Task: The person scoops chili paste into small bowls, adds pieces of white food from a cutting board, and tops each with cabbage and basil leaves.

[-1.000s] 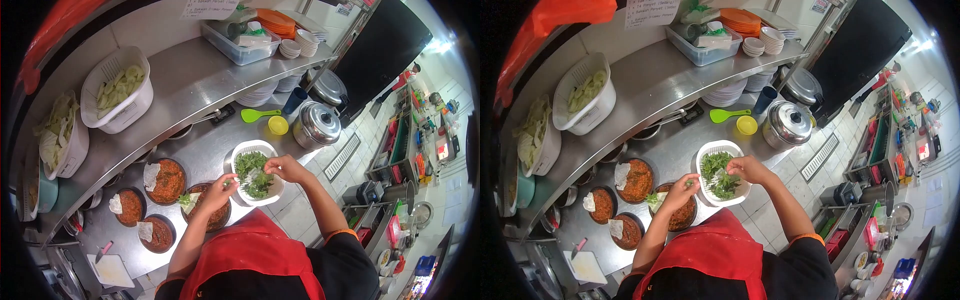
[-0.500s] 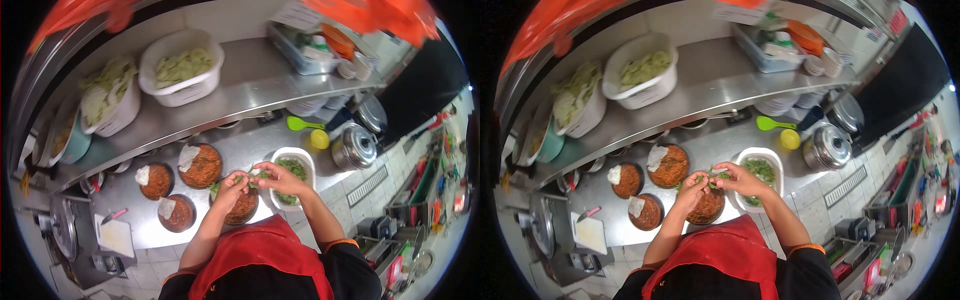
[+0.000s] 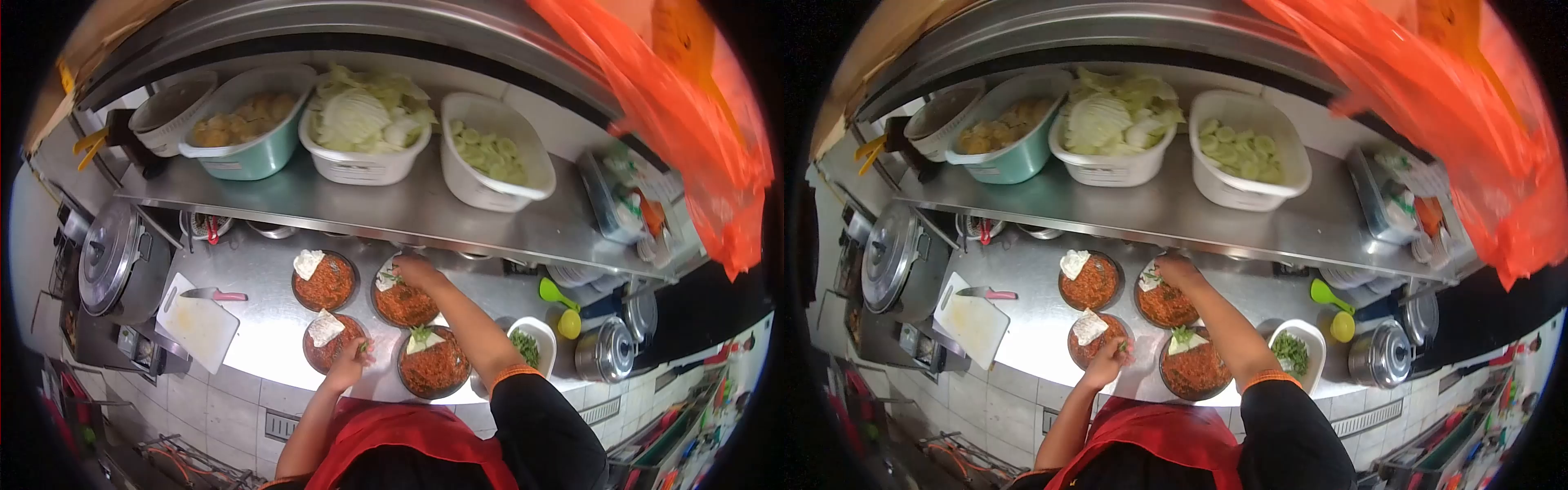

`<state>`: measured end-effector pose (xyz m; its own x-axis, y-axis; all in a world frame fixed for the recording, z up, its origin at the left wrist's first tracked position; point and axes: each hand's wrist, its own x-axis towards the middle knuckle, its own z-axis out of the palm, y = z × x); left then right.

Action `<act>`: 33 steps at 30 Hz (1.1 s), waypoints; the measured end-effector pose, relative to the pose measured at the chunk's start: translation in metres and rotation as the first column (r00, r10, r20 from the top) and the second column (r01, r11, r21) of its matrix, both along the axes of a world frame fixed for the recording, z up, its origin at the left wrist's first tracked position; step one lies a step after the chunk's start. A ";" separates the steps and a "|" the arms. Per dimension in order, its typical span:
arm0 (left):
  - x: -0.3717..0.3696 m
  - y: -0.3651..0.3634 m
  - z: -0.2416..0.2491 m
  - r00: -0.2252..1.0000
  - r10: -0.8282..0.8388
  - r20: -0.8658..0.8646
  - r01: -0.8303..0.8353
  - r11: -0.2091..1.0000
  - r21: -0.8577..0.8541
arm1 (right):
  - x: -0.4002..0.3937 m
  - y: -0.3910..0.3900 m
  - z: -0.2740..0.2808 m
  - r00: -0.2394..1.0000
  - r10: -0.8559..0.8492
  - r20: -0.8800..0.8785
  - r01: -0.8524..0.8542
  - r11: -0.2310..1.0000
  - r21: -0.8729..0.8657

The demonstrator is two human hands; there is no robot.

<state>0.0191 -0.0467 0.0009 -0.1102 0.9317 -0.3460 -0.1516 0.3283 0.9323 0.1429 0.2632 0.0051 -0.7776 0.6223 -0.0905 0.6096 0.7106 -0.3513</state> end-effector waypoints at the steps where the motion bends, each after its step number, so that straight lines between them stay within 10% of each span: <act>1: -0.010 -0.010 -0.003 1.000 -0.008 0.008 0.008 1.000 0.021 | -0.012 0.007 -0.005 1.000 -0.004 0.011 0.003 0.998 0.058; 9: -0.034 -0.011 0.003 0.931 0.213 0.297 -0.183 0.975 -0.126 | 0.002 -0.046 -0.002 0.942 -0.112 -0.317 0.226 0.908 0.351; 13: -0.021 0.024 0.009 0.956 0.122 0.266 -0.131 0.991 0.017 | 0.032 -0.118 0.066 0.833 -0.190 -0.520 0.078 0.970 -0.229; 15: -0.006 0.045 0.017 0.952 0.072 0.299 -0.091 0.995 0.049 | 0.044 -0.149 0.082 0.808 -0.422 -0.412 -0.011 0.687 -0.726; 23: 0.011 0.062 0.029 0.957 0.134 0.259 -0.146 0.989 0.030 | 0.046 -0.168 0.082 0.814 -0.382 -0.438 0.137 0.859 -0.493; 27: -0.044 0.028 0.031 0.921 0.388 -0.044 -0.380 0.917 0.121 | -0.024 -0.178 0.042 0.777 -0.357 -0.519 0.005 0.827 -0.562; 29: -0.073 0.008 0.018 0.784 0.369 -0.500 -0.372 0.923 0.099 | -0.060 -0.188 0.002 0.842 -0.245 -0.480 0.014 0.900 -0.435; 33: -0.097 0.002 -0.012 0.649 0.356 -0.672 -0.238 0.934 0.265 | -0.092 -0.218 -0.033 0.903 -0.169 -0.395 0.125 0.983 -0.135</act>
